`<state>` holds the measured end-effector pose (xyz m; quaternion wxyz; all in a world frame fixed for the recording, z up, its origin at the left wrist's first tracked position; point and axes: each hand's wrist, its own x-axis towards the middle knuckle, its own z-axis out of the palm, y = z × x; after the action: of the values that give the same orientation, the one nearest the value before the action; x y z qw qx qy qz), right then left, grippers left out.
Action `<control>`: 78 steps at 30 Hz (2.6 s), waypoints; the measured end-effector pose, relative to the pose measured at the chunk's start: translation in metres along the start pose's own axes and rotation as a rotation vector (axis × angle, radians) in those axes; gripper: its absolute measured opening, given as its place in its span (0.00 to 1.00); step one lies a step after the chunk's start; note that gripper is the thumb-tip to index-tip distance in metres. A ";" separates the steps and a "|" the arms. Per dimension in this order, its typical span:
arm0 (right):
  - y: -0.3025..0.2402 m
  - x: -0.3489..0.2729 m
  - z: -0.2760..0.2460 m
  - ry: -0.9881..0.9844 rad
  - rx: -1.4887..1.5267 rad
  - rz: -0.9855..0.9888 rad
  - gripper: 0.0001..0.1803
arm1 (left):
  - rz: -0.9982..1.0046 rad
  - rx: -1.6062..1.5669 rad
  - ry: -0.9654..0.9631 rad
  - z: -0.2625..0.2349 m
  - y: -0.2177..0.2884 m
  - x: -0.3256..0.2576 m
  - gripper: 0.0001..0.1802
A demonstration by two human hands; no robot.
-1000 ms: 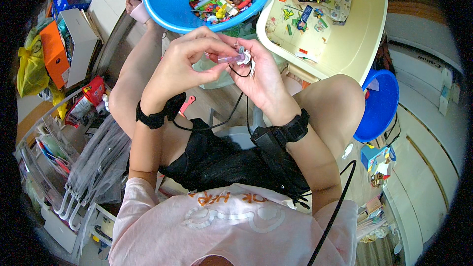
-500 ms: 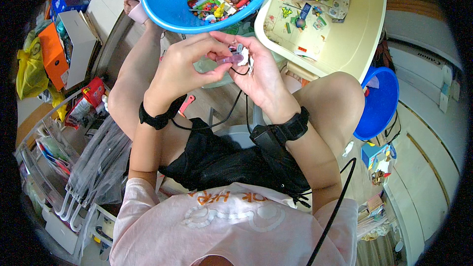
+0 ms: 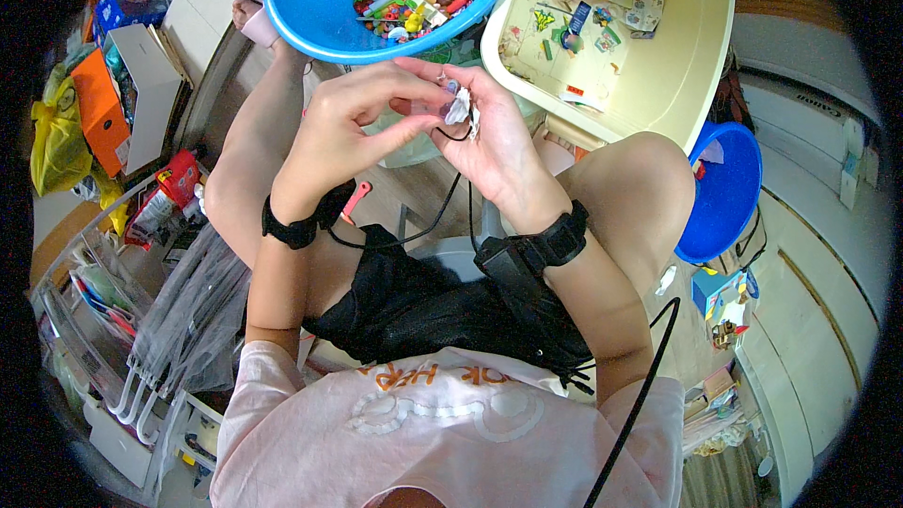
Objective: The person assembles small plastic building blocks into miniature models. They pick pieces from a blue bowl and a yellow tray, connect them by hand, and place completed models into the tray. The person handles multiple small parts and builds several distinct models during the clip.
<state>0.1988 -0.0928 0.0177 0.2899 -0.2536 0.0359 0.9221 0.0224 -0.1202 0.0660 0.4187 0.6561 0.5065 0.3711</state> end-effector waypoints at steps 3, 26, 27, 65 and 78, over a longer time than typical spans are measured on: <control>0.001 0.002 0.010 0.035 0.019 -0.023 0.23 | -0.139 -0.047 -0.059 -0.011 0.001 -0.001 0.10; -0.006 0.001 0.003 -0.263 0.090 0.049 0.25 | -0.064 -0.423 0.035 -0.007 -0.005 -0.003 0.11; -0.006 0.002 0.002 -0.298 0.092 0.047 0.25 | -0.089 -0.435 0.026 -0.007 -0.006 -0.004 0.11; -0.008 0.003 0.009 0.063 0.030 -0.051 0.26 | -0.352 -0.650 -0.339 -0.039 -0.009 -0.012 0.11; -0.005 0.002 0.018 0.147 0.008 -0.061 0.26 | -0.366 -0.614 -0.303 -0.039 -0.004 -0.013 0.11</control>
<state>0.1920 -0.0837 0.0324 0.3154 -0.3204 0.0532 0.8916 -0.0176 -0.1252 0.0760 0.7249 0.4465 0.4130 0.3233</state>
